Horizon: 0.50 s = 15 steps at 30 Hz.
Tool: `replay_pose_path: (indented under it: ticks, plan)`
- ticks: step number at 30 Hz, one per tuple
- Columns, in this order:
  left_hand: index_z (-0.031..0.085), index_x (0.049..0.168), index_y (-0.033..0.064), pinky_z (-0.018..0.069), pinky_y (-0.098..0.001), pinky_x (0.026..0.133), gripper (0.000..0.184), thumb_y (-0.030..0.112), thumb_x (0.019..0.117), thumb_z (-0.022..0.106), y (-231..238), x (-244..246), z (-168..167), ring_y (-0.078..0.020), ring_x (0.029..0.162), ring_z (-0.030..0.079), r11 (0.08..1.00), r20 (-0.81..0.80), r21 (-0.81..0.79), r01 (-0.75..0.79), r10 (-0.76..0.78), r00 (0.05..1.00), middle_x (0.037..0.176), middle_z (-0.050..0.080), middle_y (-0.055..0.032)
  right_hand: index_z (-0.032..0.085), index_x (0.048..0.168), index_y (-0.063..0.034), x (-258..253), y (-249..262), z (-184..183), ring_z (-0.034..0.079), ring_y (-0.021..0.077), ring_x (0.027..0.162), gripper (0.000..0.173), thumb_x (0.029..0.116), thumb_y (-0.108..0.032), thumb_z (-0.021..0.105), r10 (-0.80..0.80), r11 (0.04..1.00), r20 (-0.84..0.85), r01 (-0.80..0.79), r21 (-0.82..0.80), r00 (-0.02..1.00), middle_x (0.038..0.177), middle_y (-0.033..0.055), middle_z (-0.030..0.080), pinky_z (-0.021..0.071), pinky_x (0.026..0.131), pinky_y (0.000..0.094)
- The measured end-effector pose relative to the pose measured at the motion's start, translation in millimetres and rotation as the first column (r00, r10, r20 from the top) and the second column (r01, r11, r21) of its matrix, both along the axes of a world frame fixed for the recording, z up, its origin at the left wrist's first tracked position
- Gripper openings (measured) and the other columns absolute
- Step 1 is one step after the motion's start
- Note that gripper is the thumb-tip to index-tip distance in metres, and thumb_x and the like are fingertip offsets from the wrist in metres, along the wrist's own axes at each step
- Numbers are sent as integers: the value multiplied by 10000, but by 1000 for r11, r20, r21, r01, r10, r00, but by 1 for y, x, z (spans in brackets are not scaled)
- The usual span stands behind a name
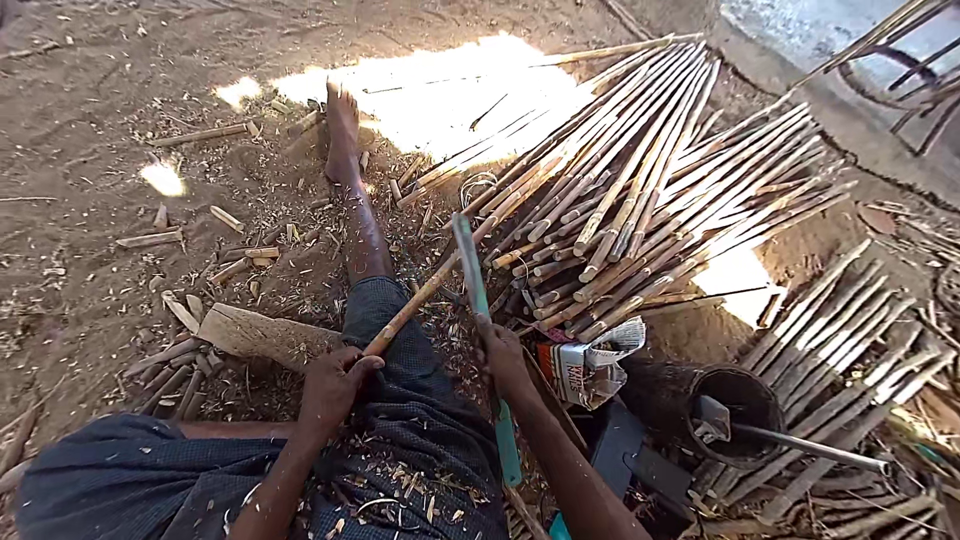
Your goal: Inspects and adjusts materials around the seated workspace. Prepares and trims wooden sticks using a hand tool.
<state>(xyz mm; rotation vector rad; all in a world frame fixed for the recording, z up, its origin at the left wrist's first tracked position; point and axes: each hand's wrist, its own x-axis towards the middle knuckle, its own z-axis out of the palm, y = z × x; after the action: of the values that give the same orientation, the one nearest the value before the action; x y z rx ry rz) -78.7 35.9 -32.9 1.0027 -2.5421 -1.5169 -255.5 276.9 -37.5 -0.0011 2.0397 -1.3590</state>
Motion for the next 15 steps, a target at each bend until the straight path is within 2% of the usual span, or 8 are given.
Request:
replay_pose_path:
  ticks: [1, 4, 7, 9, 11, 13, 14, 15]
  plan:
    - [705, 828, 163, 495, -450, 593, 364, 504, 955, 678, 5, 1, 12, -169, 589, 577, 995, -13, -97, 28, -29, 999, 646, 599, 4, 580, 880, -106, -1, 10, -5, 391, 136, 395, 647, 1014, -706, 379, -51, 999, 22, 51, 2, 998, 551, 25, 434, 396, 385, 308]
    - [690, 822, 166, 474, -384, 507, 604, 710, 956, 463, 18, -11, 40, -122, 537, 544, 929, -132, -362, 82, -138, 982, 602, 535, 48, 583, 932, -34, -8, 35, -15, 490, 161, 415, 529, 1084, -514, 419, -148, 989, 50, 149, -4, 988, 568, 47, 512, 473, 415, 335]
    - [684, 822, 117, 454, -417, 489, 684, 733, 961, 422, 27, -47, 64, -160, 516, 538, 918, -177, -372, 139, -217, 960, 583, 533, 7, 583, 935, -37, -6, 55, -15, 497, 150, 424, 466, 1095, -446, 426, -180, 984, 23, 180, -5, 983, 575, 25, 523, 474, 428, 328]
    - [696, 853, 102, 509, -521, 555, 645, 679, 987, 440, 28, -93, 71, -265, 604, 627, 892, -77, -392, 223, -273, 959, 645, 603, -69, 592, 910, -52, -9, 63, -16, 500, 154, 434, 498, 1084, -488, 426, -147, 988, 9, 147, 42, 989, 577, 24, 522, 473, 440, 338]
    - [730, 1073, 89, 537, -617, 812, 631, 658, 1002, 469, 24, -145, 79, -380, 920, 702, 836, 216, -410, 364, -298, 930, 942, 719, -176, 608, 908, -47, -11, 63, -26, 554, 181, 493, 543, 1077, -526, 416, -26, 980, -15, 28, 195, 1000, 625, 52, 570, 507, 502, 368]
    - [626, 1357, 56, 427, -658, 1050, 743, 682, 980, 491, 22, -177, 86, -451, 1268, 570, 777, 437, -419, 471, -282, 854, 1344, 611, -254, 670, 1039, -19, -8, 56, -38, 670, 276, 735, 546, 1081, -496, 407, 155, 912, -27, -133, 388, 987, 839, 141, 673, 558, 724, 484]
    - [584, 1407, 52, 407, -660, 1078, 764, 673, 966, 535, 20, -184, 90, -462, 1323, 525, 766, 451, -429, 479, -278, 848, 1432, 544, -266, 671, 1115, -15, -9, 52, -42, 696, 328, 881, 530, 1086, -469, 400, 234, 864, -16, -200, 463, 972, 967, 187, 696, 554, 830, 537]
    - [586, 1410, 60, 437, -646, 1060, 741, 646, 956, 585, 18, -184, 93, -455, 1299, 547, 759, 403, -462, 458, -281, 871, 1436, 540, -261, 666, 1159, -15, -11, 48, -45, 694, 360, 994, 509, 1091, -441, 396, 289, 818, -4, -245, 521, 957, 1057, 213, 699, 535, 899, 567]
